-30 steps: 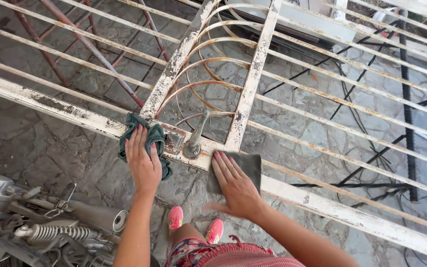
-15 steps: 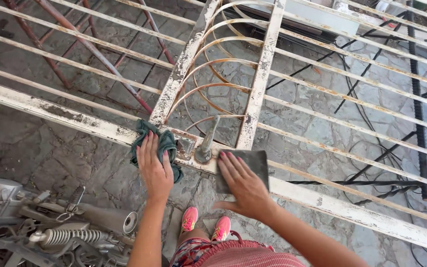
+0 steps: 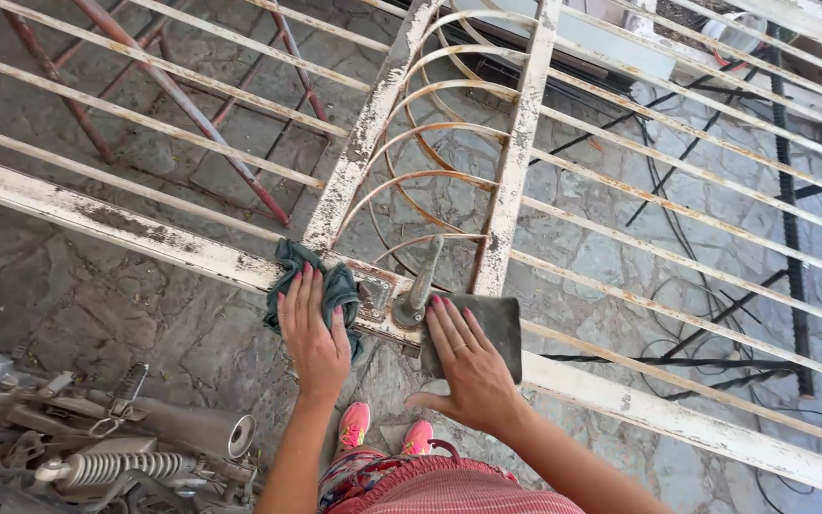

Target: Sanding a large metal frame to remove old paint or rust and wiping it clean with a cloth.

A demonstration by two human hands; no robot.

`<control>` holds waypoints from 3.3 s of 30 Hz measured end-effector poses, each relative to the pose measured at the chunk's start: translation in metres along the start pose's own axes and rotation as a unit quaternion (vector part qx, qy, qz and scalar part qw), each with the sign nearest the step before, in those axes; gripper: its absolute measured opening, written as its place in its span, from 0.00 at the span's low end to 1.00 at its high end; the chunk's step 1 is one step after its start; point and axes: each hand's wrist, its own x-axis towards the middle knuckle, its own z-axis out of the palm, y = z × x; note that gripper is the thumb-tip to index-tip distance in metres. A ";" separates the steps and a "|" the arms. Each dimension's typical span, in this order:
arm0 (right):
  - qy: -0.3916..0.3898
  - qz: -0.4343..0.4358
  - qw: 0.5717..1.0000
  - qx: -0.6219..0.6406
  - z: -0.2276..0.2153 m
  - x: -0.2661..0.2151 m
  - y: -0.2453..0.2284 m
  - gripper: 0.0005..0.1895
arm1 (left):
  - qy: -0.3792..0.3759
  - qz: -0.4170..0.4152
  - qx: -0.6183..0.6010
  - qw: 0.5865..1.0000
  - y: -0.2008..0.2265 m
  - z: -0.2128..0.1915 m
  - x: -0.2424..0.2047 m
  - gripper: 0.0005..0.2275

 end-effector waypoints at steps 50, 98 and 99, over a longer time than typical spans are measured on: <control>-0.118 -0.251 0.960 0.041 0.007 0.043 -0.013 0.48 | -0.071 0.003 -0.026 0.997 -0.010 -0.014 0.004 0.23; -0.068 0.109 0.991 0.027 0.000 0.022 -0.018 0.63 | -0.147 0.058 0.042 0.986 -0.030 -0.024 0.009 0.26; -0.012 0.103 0.994 0.042 0.001 0.022 -0.022 0.64 | -0.164 0.058 0.060 0.983 -0.028 -0.030 0.013 0.29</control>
